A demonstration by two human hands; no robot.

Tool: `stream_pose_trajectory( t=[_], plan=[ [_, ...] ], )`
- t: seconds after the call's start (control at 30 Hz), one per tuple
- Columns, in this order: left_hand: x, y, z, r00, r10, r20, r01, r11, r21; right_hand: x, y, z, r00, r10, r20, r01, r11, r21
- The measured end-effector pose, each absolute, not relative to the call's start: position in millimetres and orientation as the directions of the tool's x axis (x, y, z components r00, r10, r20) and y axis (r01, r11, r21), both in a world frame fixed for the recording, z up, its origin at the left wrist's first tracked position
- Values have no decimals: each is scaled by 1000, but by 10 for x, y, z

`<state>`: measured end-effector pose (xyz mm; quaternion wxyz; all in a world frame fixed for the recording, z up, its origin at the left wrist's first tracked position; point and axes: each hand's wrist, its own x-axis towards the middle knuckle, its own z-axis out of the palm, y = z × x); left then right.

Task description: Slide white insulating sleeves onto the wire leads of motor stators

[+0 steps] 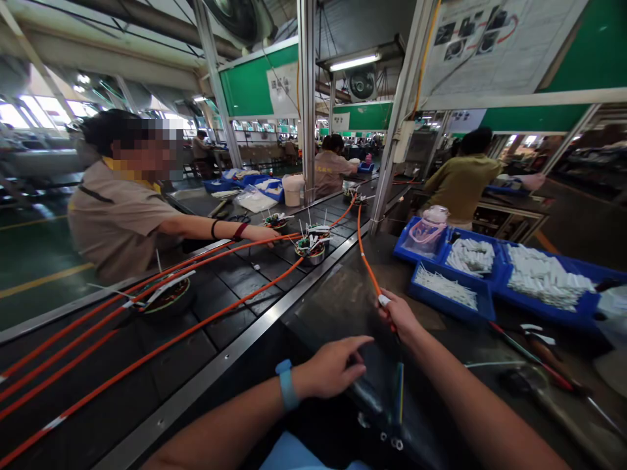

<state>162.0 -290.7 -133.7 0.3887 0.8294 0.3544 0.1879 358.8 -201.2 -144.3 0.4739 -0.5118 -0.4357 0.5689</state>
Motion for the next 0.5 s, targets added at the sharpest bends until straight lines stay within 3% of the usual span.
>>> stream_pose_trajectory(
  t=[0.23,0.37,0.5],
  plan=[
    [1355,-2514,-1601,522,844,125,406,-374,834,4055,-2542,-1204,-120,983,-137,36,-133,-990],
    [1364,-2226,-1684,435,880,188,405,-378,833,4412,-3022,-1348,-198,948,-249,134,-225,-965],
    [1463,-1834,-1712,398,881,257,457,-433,777,4790,-3635,-1547,-170,907,-385,179,-356,-917]
  ],
)
